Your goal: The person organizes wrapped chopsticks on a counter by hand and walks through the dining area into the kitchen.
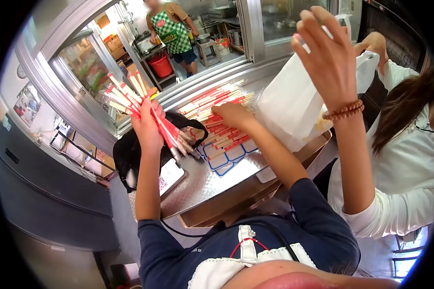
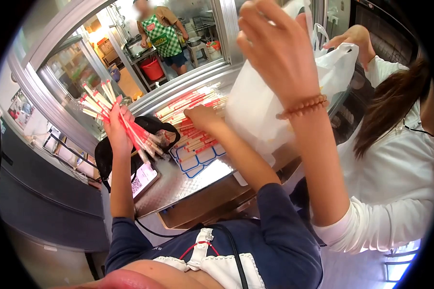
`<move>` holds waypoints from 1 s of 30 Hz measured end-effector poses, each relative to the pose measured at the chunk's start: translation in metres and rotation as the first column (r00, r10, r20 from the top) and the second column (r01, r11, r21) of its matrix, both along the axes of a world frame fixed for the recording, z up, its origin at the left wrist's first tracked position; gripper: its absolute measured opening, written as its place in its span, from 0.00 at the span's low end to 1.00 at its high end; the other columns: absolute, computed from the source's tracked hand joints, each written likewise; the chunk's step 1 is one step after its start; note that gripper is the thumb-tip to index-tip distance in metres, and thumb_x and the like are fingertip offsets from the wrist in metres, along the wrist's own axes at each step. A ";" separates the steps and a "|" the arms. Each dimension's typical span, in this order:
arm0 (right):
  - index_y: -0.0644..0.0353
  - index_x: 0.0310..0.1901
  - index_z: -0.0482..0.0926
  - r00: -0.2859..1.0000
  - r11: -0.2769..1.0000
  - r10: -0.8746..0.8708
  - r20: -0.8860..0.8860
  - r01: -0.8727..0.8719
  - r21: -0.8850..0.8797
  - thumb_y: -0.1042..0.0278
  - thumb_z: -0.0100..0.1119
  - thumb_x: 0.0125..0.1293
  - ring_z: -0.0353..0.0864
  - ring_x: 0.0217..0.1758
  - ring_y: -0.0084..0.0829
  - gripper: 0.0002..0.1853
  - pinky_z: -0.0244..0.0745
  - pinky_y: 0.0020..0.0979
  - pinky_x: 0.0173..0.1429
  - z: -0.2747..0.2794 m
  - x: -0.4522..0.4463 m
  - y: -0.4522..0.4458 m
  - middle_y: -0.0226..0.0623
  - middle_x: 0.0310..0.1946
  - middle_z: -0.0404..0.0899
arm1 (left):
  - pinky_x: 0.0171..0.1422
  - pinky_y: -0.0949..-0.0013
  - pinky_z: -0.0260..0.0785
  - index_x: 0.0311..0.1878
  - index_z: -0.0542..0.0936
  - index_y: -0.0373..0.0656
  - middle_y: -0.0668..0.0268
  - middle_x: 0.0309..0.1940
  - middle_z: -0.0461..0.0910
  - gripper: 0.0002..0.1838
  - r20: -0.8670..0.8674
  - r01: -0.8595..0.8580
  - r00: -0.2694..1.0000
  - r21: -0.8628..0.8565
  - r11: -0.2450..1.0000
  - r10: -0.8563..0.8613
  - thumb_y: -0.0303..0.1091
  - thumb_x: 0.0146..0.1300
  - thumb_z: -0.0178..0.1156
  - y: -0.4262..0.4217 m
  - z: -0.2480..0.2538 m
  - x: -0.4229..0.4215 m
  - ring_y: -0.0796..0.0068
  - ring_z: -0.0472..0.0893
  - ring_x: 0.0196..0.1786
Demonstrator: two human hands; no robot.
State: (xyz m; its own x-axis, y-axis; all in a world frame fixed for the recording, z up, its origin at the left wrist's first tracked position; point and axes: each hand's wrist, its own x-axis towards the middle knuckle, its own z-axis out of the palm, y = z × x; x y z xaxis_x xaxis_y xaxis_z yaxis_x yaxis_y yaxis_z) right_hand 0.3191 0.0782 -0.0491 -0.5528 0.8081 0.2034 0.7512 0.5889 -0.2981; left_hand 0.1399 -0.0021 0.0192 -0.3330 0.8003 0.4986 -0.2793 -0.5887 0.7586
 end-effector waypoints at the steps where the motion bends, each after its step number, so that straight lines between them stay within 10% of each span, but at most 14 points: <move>1: 0.56 0.36 0.73 0.999 0.999 0.033 -0.005 -0.032 0.027 0.74 0.51 0.48 0.74 0.41 0.40 0.11 0.68 0.38 0.42 -0.007 0.000 0.010 0.42 0.33 0.75 | 0.24 0.81 0.54 0.44 0.68 0.37 0.74 0.20 0.63 0.12 0.031 0.007 1.000 -0.007 1.000 -0.006 0.34 0.61 0.49 -0.001 0.000 -0.001 0.87 0.61 0.20; 8: 0.56 0.29 0.74 0.984 0.988 -0.146 0.104 0.139 0.069 0.73 0.49 0.49 0.74 0.39 0.40 0.05 0.68 0.36 0.40 0.024 0.013 0.019 0.39 0.33 0.75 | 0.23 0.80 0.57 0.38 0.69 0.38 0.72 0.20 0.64 0.08 0.013 -0.045 0.999 0.101 0.994 0.044 0.28 0.56 0.54 0.002 -0.002 -0.011 0.84 0.64 0.19; 13: 0.60 0.32 0.73 0.908 0.910 -0.071 -0.414 0.229 0.346 0.71 0.50 0.55 0.75 0.33 0.36 0.05 0.69 0.35 0.35 0.044 0.015 0.007 0.37 0.29 0.75 | 0.25 0.79 0.60 0.35 0.68 0.39 0.69 0.22 0.67 0.06 -0.014 -0.028 0.999 0.140 0.990 0.030 0.28 0.57 0.54 0.004 -0.003 -0.017 0.81 0.68 0.22; 16: 0.61 0.34 0.73 0.526 0.954 0.293 -0.798 -0.217 0.207 0.70 0.53 0.55 0.72 0.26 0.25 0.06 0.68 0.28 0.31 0.062 -0.003 -0.007 0.31 0.23 0.74 | 0.30 0.77 0.65 0.37 0.69 0.37 0.64 0.28 0.72 0.07 -0.071 -0.118 0.990 0.059 0.991 0.122 0.29 0.58 0.53 -0.003 0.001 -0.007 0.76 0.73 0.29; 18: 0.63 0.34 0.74 0.504 0.913 0.216 -0.836 -0.407 -0.009 0.73 0.56 0.55 0.69 0.24 0.16 0.06 0.67 0.22 0.29 0.072 -0.018 -0.033 0.27 0.21 0.72 | 0.35 0.75 0.68 0.39 0.68 0.37 0.61 0.32 0.74 0.09 -0.110 -0.123 0.986 0.047 0.991 0.127 0.30 0.58 0.52 -0.004 0.001 -0.001 0.73 0.75 0.33; 21: 0.65 0.28 0.74 0.310 0.826 0.359 -0.880 -0.545 0.146 0.75 0.60 0.49 0.72 0.24 0.21 0.05 0.67 0.24 0.31 0.058 -0.052 -0.041 0.35 0.19 0.74 | 0.41 0.74 0.68 0.40 0.69 0.34 0.60 0.36 0.75 0.11 -0.136 -0.035 0.989 0.107 0.994 0.050 0.30 0.57 0.54 -0.006 0.002 0.007 0.75 0.75 0.38; 30: 0.63 0.37 0.73 0.704 0.878 0.471 -0.532 -0.436 0.200 0.64 0.54 0.56 0.74 0.39 0.39 0.12 0.69 0.31 0.42 0.047 -0.037 -0.027 0.42 0.35 0.76 | 0.28 0.78 0.65 0.37 0.68 0.37 0.68 0.24 0.70 0.10 -0.130 -0.133 0.979 0.180 0.975 0.158 0.28 0.54 0.57 -0.005 0.001 -0.010 0.81 0.71 0.24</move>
State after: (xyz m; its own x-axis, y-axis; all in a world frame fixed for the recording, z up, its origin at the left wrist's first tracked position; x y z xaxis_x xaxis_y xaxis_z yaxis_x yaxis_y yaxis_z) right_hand 0.2816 0.0513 -0.0025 -0.6272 0.4675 0.6230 0.1053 0.8434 -0.5269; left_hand 0.1303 -0.0067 0.0199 -0.3552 0.6481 0.6736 -0.0776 -0.7386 0.6697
